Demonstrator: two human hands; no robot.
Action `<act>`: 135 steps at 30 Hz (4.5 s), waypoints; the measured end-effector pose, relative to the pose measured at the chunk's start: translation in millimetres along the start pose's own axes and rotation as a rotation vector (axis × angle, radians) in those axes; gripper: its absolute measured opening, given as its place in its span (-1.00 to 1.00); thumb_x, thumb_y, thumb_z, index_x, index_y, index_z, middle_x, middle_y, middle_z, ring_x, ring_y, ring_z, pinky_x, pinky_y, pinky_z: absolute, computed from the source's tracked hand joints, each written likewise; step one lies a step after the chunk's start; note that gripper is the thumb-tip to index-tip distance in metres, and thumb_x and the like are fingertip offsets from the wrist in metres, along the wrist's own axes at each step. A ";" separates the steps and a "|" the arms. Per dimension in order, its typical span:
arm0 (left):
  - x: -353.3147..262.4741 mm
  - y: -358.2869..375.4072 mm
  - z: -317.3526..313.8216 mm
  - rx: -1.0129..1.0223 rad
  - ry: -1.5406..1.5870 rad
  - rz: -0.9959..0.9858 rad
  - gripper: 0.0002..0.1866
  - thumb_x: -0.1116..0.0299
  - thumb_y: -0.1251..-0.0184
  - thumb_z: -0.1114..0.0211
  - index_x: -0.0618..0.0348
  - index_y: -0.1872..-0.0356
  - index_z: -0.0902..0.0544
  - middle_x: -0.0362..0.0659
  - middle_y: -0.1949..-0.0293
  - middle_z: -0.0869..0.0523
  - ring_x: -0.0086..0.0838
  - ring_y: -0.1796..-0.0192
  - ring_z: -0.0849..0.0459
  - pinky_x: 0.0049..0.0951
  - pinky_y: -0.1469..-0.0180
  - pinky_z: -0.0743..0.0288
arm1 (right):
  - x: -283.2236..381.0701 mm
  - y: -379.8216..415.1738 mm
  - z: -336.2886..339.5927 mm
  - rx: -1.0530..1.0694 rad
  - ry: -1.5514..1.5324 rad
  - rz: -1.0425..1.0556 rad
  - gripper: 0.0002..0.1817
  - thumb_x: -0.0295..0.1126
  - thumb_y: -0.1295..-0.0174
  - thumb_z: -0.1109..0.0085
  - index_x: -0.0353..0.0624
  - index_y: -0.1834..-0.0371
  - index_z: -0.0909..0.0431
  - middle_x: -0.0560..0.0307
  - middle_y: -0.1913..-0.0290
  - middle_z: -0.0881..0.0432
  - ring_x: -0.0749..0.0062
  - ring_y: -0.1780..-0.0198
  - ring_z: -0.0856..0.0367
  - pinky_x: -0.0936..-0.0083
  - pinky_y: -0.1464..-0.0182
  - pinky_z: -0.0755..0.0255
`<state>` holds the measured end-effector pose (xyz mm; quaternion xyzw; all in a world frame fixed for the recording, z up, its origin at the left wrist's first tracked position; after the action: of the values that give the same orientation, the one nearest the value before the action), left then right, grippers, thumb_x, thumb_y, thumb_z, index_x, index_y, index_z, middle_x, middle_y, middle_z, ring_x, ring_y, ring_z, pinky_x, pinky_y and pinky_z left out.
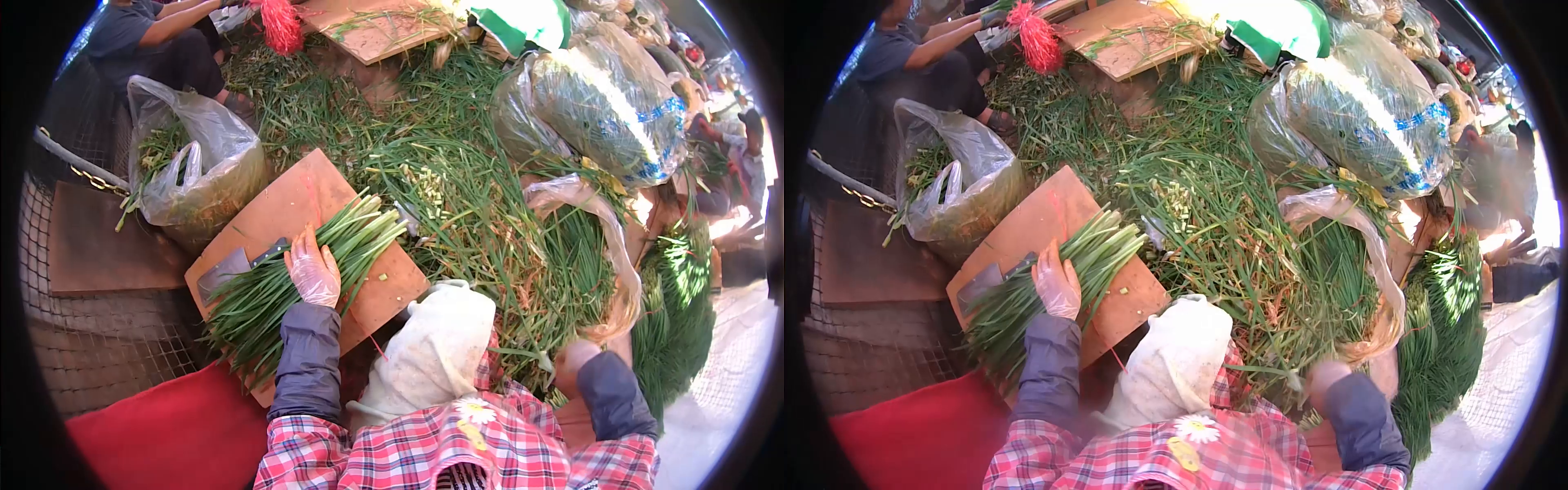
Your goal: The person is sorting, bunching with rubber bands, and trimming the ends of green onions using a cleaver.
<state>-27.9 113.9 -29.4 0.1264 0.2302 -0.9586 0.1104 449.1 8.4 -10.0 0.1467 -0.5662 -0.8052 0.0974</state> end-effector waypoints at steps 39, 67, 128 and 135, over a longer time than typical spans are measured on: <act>32.7 -4.6 -31.9 0.113 0.063 0.059 -0.66 0.38 -0.39 0.01 0.31 -0.09 -0.49 0.09 0.02 -0.60 -0.08 0.00 -0.57 -0.25 -0.07 -0.41 | -16.4 -36.5 -98.5 0.068 -0.496 0.248 -0.61 -0.06 -0.01 -0.13 -0.05 0.21 -0.67 -0.03 0.27 -0.68 0.16 0.16 -0.65 0.24 0.08 -0.47; -513.3 282.1 -220.9 1.324 0.274 -1.309 -0.34 0.03 -0.10 -0.30 0.09 -0.22 -0.40 0.00 -0.26 -0.32 0.05 -0.40 -0.07 0.21 -0.33 0.06 | -363.6 -274.4 -159.9 -0.632 -0.836 -0.530 0.16 -0.19 0.22 -0.45 -0.33 -0.39 0.15 -0.22 -0.08 -0.45 -0.03 -0.17 -0.43 0.15 -0.19 -0.29; -525.5 311.6 -288.5 1.680 1.512 1.339 -0.47 0.22 -0.12 -0.36 0.04 -0.14 -0.45 -0.07 -0.02 -0.58 -0.12 -0.06 -0.53 0.02 -0.18 -0.32 | -206.2 -148.3 -74.1 -0.441 -0.874 0.009 0.09 -0.23 0.17 -0.27 -0.47 -0.38 0.19 -0.33 0.22 -0.56 -0.03 0.22 -0.63 0.22 0.21 -0.52; -509.0 305.9 -318.0 1.693 1.632 1.259 -0.56 0.30 -0.16 -0.28 0.30 -0.05 -0.50 -0.01 0.14 -0.67 -0.25 0.21 -0.69 -0.22 0.15 -0.63 | -304.7 -147.3 -95.9 -0.698 -1.158 -0.165 0.03 -0.04 0.14 -0.37 -0.02 -0.41 0.00 -0.23 -0.04 -0.48 -0.13 0.00 -0.50 0.16 -0.02 -0.43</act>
<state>595.9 75.1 -280.8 0.7734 -0.5297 -0.2416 0.2508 769.4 72.1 -140.5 -0.3054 -0.2211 -0.8942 -0.2416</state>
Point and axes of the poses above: each hand's wrist, its own y-axis away from the middle knuckle, its own z-axis out of the back of the hand, x = y × z, the point moved 8 cm from there along -y, towards the middle knuckle
